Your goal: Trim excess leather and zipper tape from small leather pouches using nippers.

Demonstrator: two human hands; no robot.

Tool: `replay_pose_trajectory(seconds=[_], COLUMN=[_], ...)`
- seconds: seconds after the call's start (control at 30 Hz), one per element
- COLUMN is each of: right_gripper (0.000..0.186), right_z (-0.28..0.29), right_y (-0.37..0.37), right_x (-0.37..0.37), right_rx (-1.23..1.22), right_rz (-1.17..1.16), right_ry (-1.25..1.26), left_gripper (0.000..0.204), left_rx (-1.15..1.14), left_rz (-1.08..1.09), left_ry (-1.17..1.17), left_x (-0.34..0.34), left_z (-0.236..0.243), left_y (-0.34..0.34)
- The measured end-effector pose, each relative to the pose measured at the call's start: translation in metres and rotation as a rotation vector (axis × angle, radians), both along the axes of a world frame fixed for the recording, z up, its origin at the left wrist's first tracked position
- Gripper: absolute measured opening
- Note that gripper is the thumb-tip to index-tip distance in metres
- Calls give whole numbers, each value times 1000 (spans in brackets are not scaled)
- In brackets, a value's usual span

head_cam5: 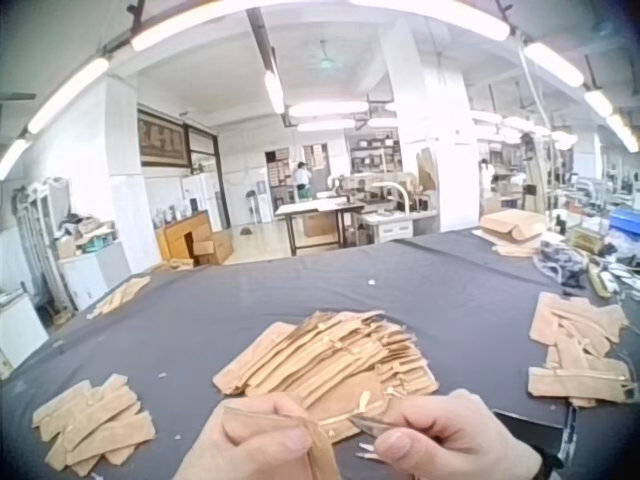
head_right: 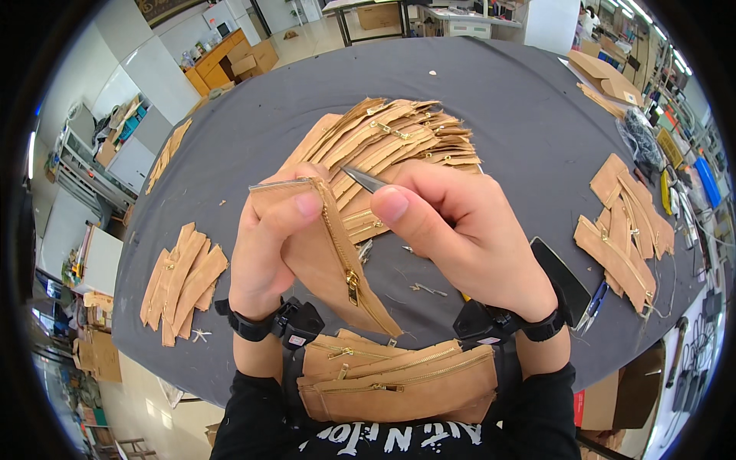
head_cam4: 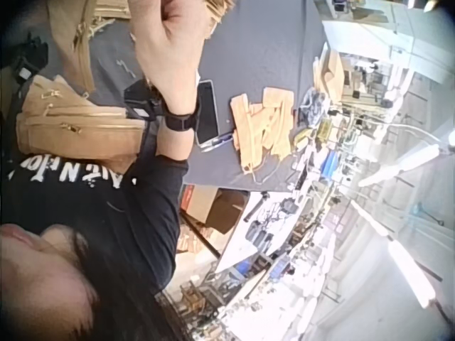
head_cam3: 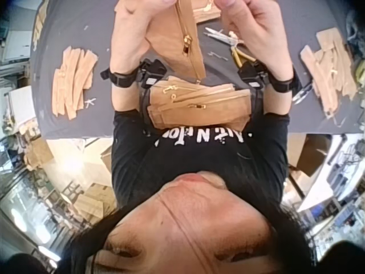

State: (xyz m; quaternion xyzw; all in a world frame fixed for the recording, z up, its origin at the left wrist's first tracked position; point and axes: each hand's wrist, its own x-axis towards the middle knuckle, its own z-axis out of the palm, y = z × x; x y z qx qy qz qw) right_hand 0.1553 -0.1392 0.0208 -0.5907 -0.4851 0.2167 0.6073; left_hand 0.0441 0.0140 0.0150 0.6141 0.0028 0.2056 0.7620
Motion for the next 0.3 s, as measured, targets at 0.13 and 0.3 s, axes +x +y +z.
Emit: replay_pose_trajectory(seconds=[0.13, 0.3], right_gripper=[26, 27], right_z=[-4, -10], right_y=[-1, 9], right_x=[5, -3], right_rx=[15, 121], right_rz=[-229, -454], right_ry=[-392, -859], left_gripper=[17, 18], left_rx=[10, 48], left_rz=[68, 133], left_ry=[32, 7], left_x=[-2, -2], left_z=[3, 1], left_y=[1, 3])
